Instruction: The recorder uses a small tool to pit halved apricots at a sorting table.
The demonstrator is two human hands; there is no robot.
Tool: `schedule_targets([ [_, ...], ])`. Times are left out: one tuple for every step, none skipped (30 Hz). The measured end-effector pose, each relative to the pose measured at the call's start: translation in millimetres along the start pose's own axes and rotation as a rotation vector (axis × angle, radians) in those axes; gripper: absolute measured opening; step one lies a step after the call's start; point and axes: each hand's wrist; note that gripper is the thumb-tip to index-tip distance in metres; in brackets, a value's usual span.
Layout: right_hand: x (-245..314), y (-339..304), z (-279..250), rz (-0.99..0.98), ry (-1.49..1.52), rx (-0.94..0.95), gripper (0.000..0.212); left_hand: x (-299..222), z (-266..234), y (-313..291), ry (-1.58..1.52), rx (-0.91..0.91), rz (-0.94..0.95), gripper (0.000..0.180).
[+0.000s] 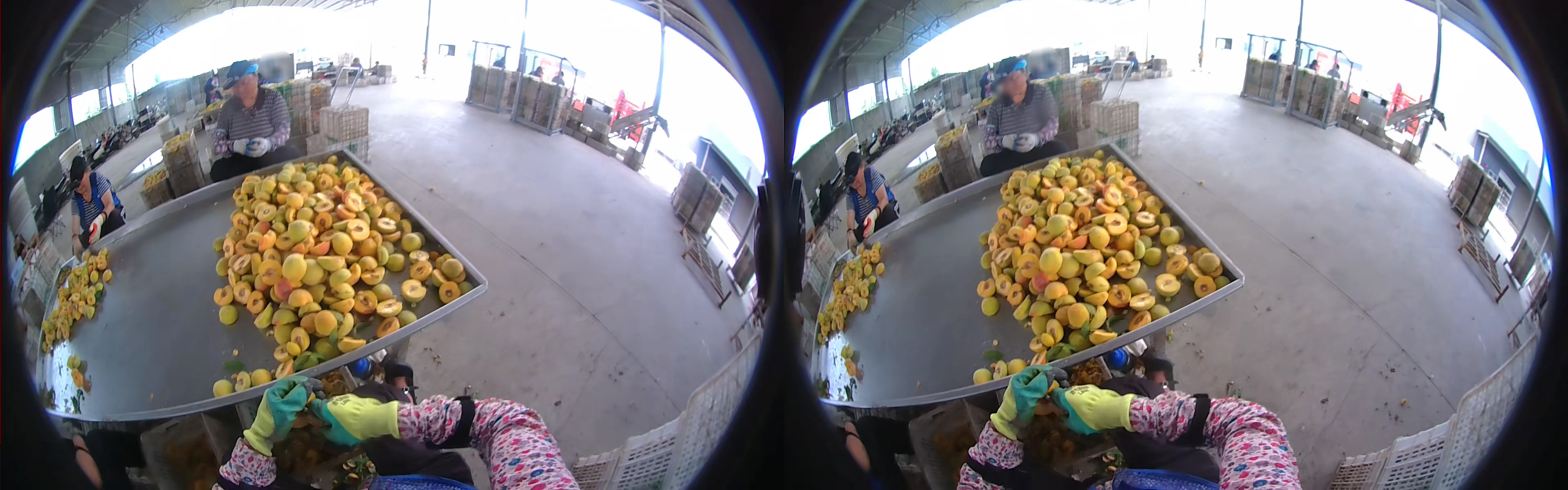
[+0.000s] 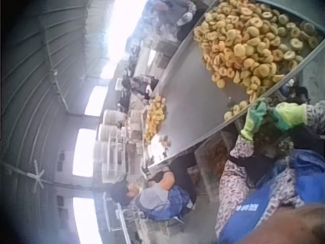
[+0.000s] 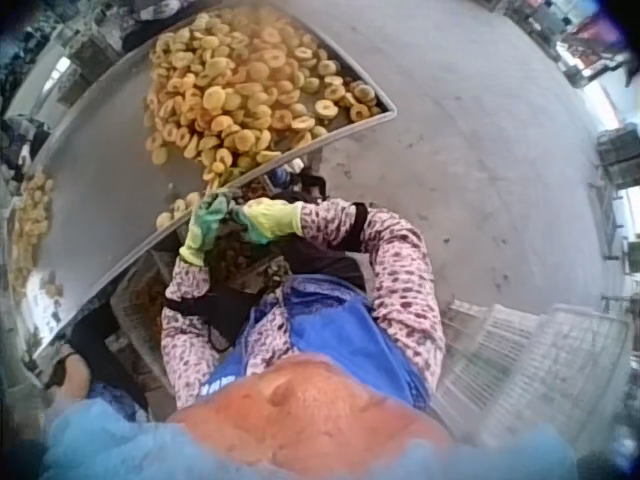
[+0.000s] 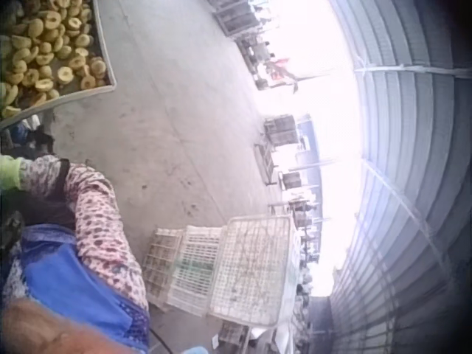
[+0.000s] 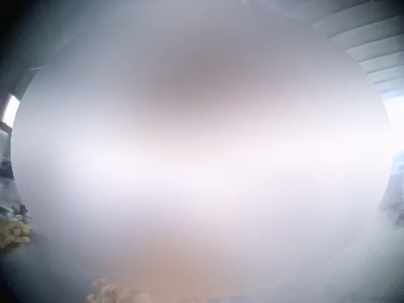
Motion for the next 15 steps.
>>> schedule_targets([
  [-3.1, 4.5, 2.1, -0.039, -0.052, 0.194, 0.022, 1.7, -5.2, -3.3, -0.014, 0.015, -0.082, 0.026],
  [28.5, 17.3, -33.9, 0.344, 0.246, 0.458, 0.018, -2.1, 0.0, -12.1, -0.009, -0.011, -0.062, 0.026],
  [3.5, 13.4, -13.2, 0.245, 0.425, 0.454, 0.017, 4.8, 0.8, -12.4, -0.045, -0.030, 0.025, 0.025],
  [-15.2, 8.4, 13.4, 0.142, 0.615, 0.445, 0.017, 14.4, -0.9, -13.7, -0.071, -0.058, 0.107, 0.025],
  [-7.3, 8.4, 9.0, -0.099, 0.468, 0.249, 0.015, 23.0, 2.8, -13.1, -0.210, -0.205, 0.099, 0.025],
  [-6.7, 10.7, 0.7, -0.330, 0.333, 0.034, 0.014, 28.9, 8.4, -11.7, -0.342, -0.359, 0.099, 0.024],
  [7.2, 13.3, -10.1, 0.169, 0.790, 0.179, 0.015, 24.1, 23.3, -9.0, -0.380, -0.430, 0.168, 0.024],
  [15.4, 17.3, -15.2, 0.701, 1.183, 0.349, 0.017, 22.3, 34.0, -1.6, -0.412, -0.492, 0.249, 0.024],
  [14.6, 19.5, -8.4, 0.704, 1.248, 0.324, 0.018, 27.3, 36.4, 1.3, -0.469, -0.508, 0.326, 0.024],
  [15.7, 21.6, 0.7, 0.709, 1.309, 0.299, 0.018, 37.7, 31.8, 0.6, -0.520, -0.520, 0.410, 0.023],
  [19.5, 25.8, 1.4, 0.695, 1.336, 0.291, 0.020, 42.9, 24.6, 1.7, -0.499, -0.578, 0.382, 0.023],
  [20.4, 27.7, 12.2, 0.679, 1.350, 0.322, 0.020, 48.4, 18.7, 2.5, -0.481, -0.623, 0.357, 0.023],
  [20.8, 27.8, 25.6, 0.671, 1.354, 0.226, 0.016, 53.8, 14.8, 0.8, -0.538, -0.667, 0.353, 0.023],
  [22.1, 26.2, 33.9, 0.673, 1.353, 0.114, 0.013, 66.1, 5.1, -1.7, -0.531, -0.677, 0.355, 0.023],
  [22.6, 26.6, 37.9, 0.622, 1.343, 0.166, 0.013, 77.3, -10.6, -8.7, -0.048, -0.723, 0.502, 0.024],
])
Point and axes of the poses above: each hand's wrist, its own y-axis towards the middle knuckle, its own z-axis out of the palm, x = y × z, and after that the axes turned 14 degrees about -y, right-handed
